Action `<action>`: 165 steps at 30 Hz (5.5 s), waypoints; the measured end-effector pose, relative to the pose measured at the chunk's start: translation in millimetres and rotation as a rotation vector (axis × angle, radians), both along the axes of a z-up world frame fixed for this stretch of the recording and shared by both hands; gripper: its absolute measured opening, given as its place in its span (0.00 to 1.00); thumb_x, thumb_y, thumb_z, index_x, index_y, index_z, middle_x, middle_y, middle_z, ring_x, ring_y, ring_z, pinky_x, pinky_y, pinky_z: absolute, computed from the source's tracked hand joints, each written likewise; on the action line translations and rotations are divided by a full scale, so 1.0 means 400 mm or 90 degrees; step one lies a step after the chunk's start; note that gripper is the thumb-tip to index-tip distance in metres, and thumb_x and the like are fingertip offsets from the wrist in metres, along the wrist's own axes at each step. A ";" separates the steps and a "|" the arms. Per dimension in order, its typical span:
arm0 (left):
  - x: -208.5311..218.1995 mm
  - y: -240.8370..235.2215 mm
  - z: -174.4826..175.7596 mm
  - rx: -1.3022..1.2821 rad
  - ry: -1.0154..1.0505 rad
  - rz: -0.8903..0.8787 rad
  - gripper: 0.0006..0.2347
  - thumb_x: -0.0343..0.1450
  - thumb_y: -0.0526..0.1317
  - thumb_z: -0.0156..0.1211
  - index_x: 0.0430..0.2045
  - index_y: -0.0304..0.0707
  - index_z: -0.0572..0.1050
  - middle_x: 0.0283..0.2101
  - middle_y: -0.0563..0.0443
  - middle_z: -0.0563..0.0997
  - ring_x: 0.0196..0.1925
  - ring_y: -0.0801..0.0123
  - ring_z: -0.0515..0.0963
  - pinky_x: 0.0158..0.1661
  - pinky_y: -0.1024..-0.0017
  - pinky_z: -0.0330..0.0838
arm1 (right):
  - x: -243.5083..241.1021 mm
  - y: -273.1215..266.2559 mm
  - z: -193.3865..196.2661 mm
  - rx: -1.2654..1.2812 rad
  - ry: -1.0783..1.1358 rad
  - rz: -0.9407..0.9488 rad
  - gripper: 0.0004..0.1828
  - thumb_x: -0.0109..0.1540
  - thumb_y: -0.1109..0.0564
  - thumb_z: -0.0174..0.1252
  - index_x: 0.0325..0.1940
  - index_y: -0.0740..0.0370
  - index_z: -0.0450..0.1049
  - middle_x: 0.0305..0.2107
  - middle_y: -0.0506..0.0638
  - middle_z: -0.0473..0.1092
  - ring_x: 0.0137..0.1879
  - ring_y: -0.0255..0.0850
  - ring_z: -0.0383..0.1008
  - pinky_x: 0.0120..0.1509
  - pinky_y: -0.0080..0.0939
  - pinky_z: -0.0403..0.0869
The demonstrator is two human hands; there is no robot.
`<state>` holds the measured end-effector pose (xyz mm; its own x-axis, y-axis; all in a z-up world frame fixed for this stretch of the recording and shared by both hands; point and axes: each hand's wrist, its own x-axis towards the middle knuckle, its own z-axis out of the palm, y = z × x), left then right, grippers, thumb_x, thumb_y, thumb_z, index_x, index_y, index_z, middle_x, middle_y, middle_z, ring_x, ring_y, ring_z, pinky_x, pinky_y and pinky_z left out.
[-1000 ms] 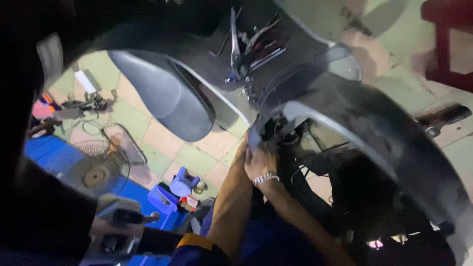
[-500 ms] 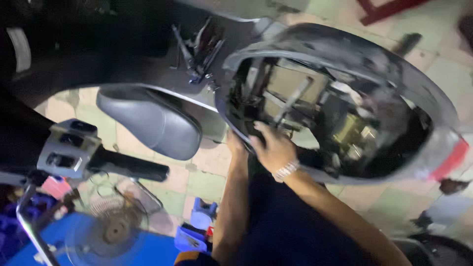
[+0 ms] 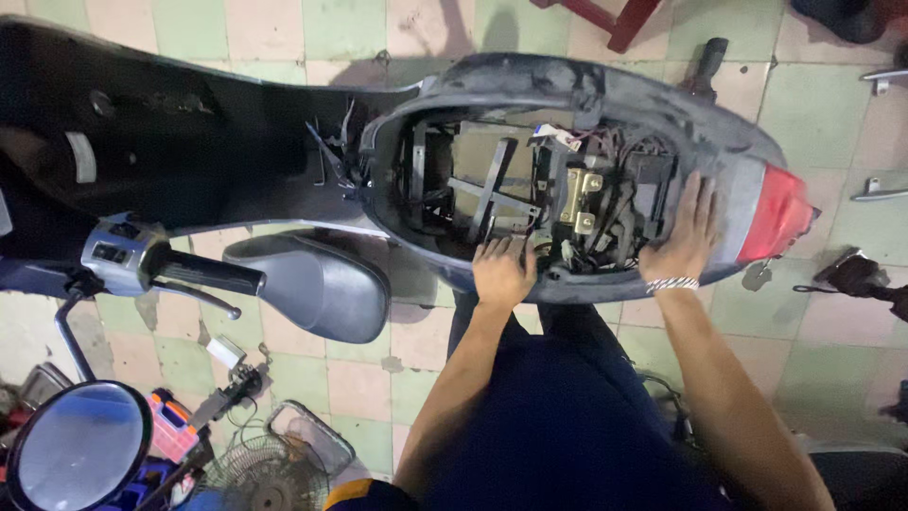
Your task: The person uses a cordless drill to remove screws from the rear license plate area of a scooter. They then remove the rear body panel, exposing the internal frame and wiring, and proceed to work on the electrical components inside.
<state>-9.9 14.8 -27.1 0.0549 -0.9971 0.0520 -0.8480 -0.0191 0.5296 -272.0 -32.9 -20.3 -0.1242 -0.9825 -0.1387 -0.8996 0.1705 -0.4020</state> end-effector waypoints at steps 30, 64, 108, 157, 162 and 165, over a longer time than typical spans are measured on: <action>-0.023 0.149 -0.012 -0.115 0.085 -0.020 0.16 0.73 0.45 0.59 0.50 0.34 0.75 0.52 0.34 0.78 0.57 0.38 0.75 0.54 0.49 0.67 | 0.141 0.760 -0.141 0.112 -0.343 -0.358 0.28 0.60 0.51 0.62 0.62 0.65 0.74 0.47 0.59 0.78 0.53 0.48 0.81 0.61 0.42 0.74; -0.925 -0.362 -0.037 0.002 -0.172 -0.182 0.21 0.75 0.50 0.60 0.58 0.40 0.70 0.66 0.43 0.73 0.74 0.51 0.67 0.72 0.48 0.58 | -0.831 0.104 -0.567 0.120 -0.659 -0.346 0.31 0.64 0.56 0.64 0.67 0.71 0.64 0.58 0.60 0.72 0.62 0.47 0.74 0.65 0.43 0.71; -1.183 -0.785 -0.490 0.666 -0.214 -0.505 0.20 0.65 0.54 0.67 0.46 0.43 0.79 0.54 0.46 0.78 0.60 0.54 0.74 0.58 0.48 0.63 | -0.766 0.128 -0.679 0.541 -0.568 -0.463 0.30 0.67 0.35 0.58 0.42 0.68 0.77 0.34 0.57 0.76 0.42 0.47 0.75 0.49 0.44 0.71; -0.044 0.112 0.144 -0.095 0.057 0.273 0.10 0.65 0.38 0.59 0.35 0.32 0.78 0.42 0.38 0.82 0.52 0.47 0.77 0.59 0.53 0.63 | 0.388 -0.120 -0.447 0.168 -0.146 0.424 0.35 0.57 0.50 0.64 0.66 0.66 0.70 0.55 0.68 0.72 0.60 0.60 0.70 0.63 0.52 0.68; 0.119 0.028 -0.005 0.011 0.047 0.128 0.09 0.66 0.42 0.60 0.31 0.35 0.78 0.39 0.41 0.82 0.49 0.51 0.78 0.60 0.53 0.67 | 0.447 -0.113 -0.573 0.267 0.038 0.314 0.42 0.54 0.36 0.65 0.67 0.61 0.70 0.59 0.70 0.67 0.64 0.67 0.64 0.65 0.61 0.65; 0.139 0.033 -0.012 0.063 0.102 0.100 0.08 0.67 0.42 0.59 0.28 0.36 0.79 0.36 0.43 0.81 0.44 0.52 0.78 0.55 0.55 0.67 | 0.429 -0.176 -0.644 0.359 0.081 0.345 0.39 0.58 0.27 0.62 0.59 0.60 0.77 0.57 0.64 0.71 0.66 0.62 0.66 0.71 0.55 0.64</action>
<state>45.9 28.0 -31.7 0.2086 -0.9756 -0.0680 -0.7362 -0.2024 0.6458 -100.5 -103.1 -277.8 0.3025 -0.6963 -0.6509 -0.9490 -0.1568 -0.2734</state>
